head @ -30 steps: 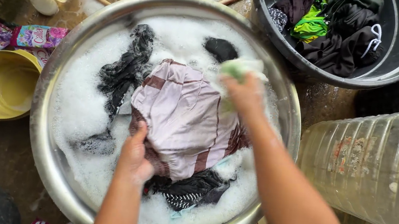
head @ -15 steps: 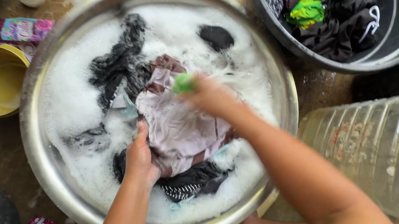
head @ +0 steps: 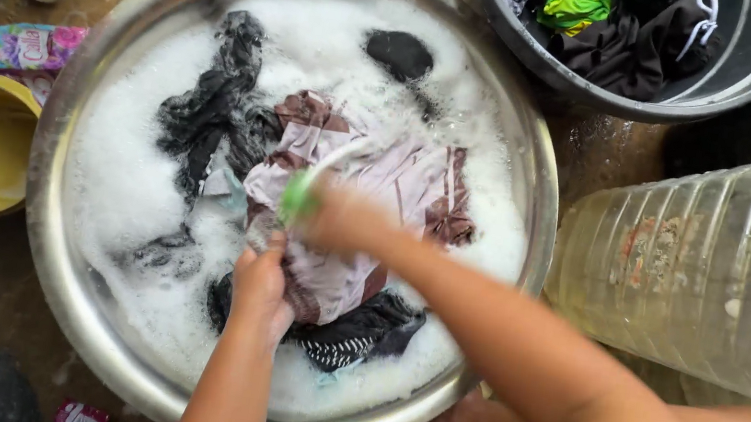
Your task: The person washes clothes in a basin of soapy water, scrubbing a garment with a green brush and their hands before rinsing it.
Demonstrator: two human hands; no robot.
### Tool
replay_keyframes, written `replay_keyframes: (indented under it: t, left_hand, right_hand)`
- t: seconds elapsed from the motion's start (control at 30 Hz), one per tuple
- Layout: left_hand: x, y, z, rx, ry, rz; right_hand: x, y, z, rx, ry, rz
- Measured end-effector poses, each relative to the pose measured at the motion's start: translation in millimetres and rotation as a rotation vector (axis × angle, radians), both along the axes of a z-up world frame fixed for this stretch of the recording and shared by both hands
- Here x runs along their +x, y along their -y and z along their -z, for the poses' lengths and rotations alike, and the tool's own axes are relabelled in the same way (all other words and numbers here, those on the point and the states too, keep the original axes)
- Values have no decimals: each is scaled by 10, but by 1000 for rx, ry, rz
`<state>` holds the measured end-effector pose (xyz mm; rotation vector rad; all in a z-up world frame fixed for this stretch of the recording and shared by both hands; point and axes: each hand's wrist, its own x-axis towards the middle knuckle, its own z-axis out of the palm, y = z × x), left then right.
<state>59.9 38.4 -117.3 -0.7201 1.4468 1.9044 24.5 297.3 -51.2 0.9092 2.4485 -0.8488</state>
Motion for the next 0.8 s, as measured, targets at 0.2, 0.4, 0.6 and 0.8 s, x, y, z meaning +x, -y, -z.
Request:
replay_keyframes:
  t: [0.2, 0.4, 0.6, 0.8]
  left_hand:
    - [74, 155, -580, 15, 92, -96]
    - [55, 329, -415, 908, 624, 392]
    - [-172, -229, -321, 375, 470, 156]
    - [-460, -525, -1338, 631, 109, 92]
  right_hand:
    - [187, -428, 270, 30, 135, -76]
    - [-100, -907, -138, 259, 76, -156]
    - [229, -38, 313, 125, -209, -80]
    - [440, -357, 6, -780, -685, 599]
